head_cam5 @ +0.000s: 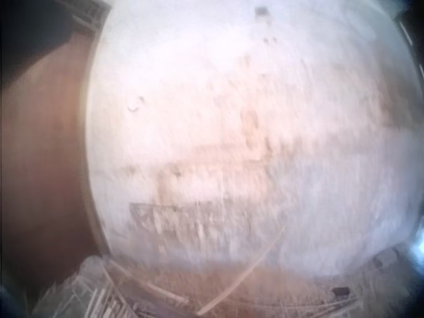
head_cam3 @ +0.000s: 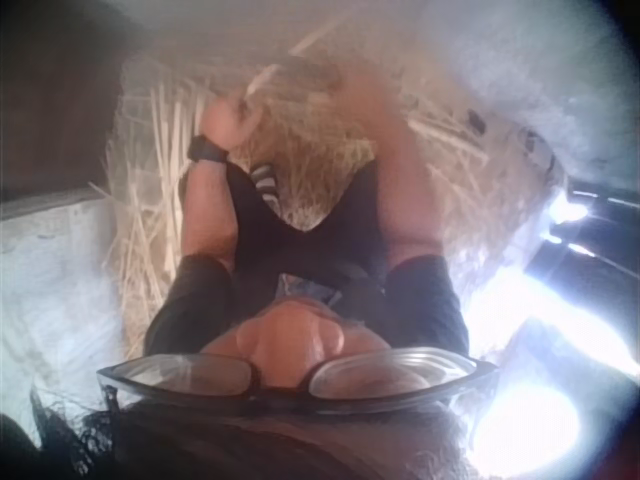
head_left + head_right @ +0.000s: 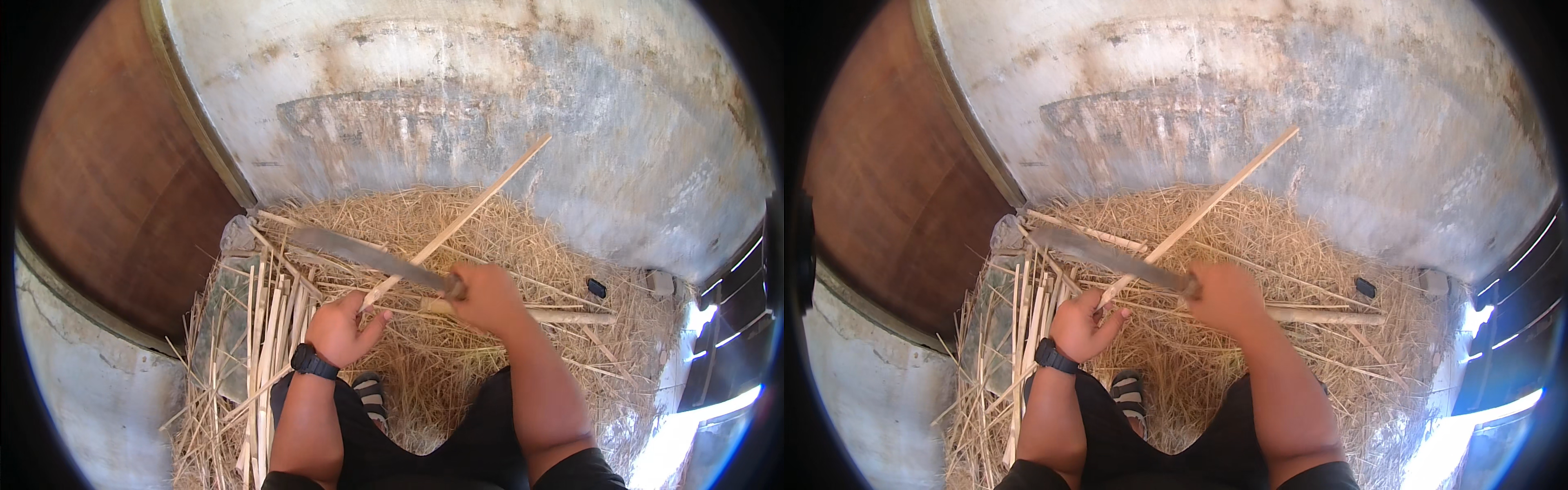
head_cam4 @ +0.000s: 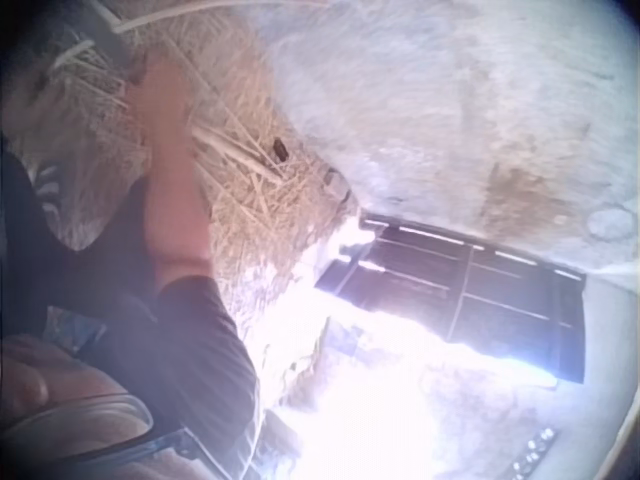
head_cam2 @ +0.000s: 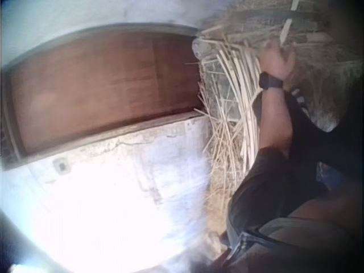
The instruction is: The person sits on a straw-covered floor and uses a machete to split long bamboo sticks into thinner strips. They repeatedly hold the bamboo with one hand and strike it with the machete to separate the pieces.
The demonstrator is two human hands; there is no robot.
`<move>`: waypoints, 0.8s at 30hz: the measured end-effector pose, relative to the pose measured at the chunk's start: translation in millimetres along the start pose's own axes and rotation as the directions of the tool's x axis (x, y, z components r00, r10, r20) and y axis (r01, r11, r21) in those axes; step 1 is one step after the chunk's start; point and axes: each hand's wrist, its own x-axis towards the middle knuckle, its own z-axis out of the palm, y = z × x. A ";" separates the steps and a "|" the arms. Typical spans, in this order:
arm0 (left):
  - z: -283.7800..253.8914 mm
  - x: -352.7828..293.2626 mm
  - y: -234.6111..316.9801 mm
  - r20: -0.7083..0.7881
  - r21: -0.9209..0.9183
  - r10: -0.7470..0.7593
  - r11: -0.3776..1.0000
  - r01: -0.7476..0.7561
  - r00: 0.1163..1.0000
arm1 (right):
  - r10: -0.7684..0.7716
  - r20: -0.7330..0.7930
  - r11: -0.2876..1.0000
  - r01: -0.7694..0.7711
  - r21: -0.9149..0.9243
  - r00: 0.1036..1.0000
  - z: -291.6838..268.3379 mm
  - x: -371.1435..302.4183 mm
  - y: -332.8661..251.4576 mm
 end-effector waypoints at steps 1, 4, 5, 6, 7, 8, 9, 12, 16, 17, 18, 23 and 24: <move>-0.7 0.7 0.8 0.014 0.009 -0.022 1.000 0.022 1.000 | 0.048 0.015 0.998 -0.048 0.051 0.999 -7.8 4.7 4.7; -1.1 1.7 3.4 0.039 0.022 -0.058 0.998 0.057 0.998 | 0.174 -0.052 0.981 -0.168 0.101 0.983 -19.3 12.9 19.9; -0.2 2.4 4.9 0.037 0.014 -0.048 0.999 0.047 0.998 | 0.104 -0.043 0.992 -0.100 0.081 0.994 -16.6 10.6 17.7; 0.5 3.6 6.1 0.034 0.007 -0.037 0.999 0.037 0.999 | 0.034 -0.033 0.998 -0.032 0.061 0.999 -11.3 5.5 11.6; 2.2 2.8 4.8 0.031 0.006 -0.024 1.000 0.024 0.999 | -0.031 -0.014 0.998 0.032 0.046 0.999 -4.4 0.7 6.3; 4.0 2.9 3.2 0.027 0.004 -0.012 1.000 0.012 1.000 | -0.106 -0.029 0.994 0.105 -0.026 0.994 -2.2 -2.6 1.5; 5.4 2.6 1.9 0.023 0.003 0.000 1.000 0.000 1.000 | -0.182 -0.039 0.979 0.177 -0.098 0.983 -1.6 -6.2 -3.7; 1.7 0.4 3.6 0.042 0.018 -0.026 1.000 0.026 0.999 | -0.135 -0.075 0.991 0.135 0.006 0.988 -0.4 -1.1 13.8; 1.5 -0.2 3.3 0.003 0.055 -0.012 0.998 0.012 1.000 | 0.108 -0.047 0.987 -0.102 0.126 0.993 -21.3 10.5 26.4; 0.3 -0.7 3.3 0.008 0.059 -0.034 0.998 0.034 0.999 | 0.063 -0.041 0.991 -0.057 0.122 0.997 -17.8 9.3 20.5; -0.5 -0.6 3.8 0.013 0.062 -0.056 0.997 0.055 0.998 | 0.017 -0.035 0.993 -0.013 0.117 0.999 -10.3 5.7 9.6; 0.1 -3.6 4.0 -0.030 0.058 0.003 0.998 -0.002 1.000 | -0.226 -0.039 0.973 0.228 0.040 0.973 -3.1 -1.5 9.5; -0.1 -5.1 2.5 -0.036 0.069 0.013 0.998 -0.011 0.999 | -0.125 0.051 0.987 0.119 0.108 0.991 -13.2 -0.7 10.2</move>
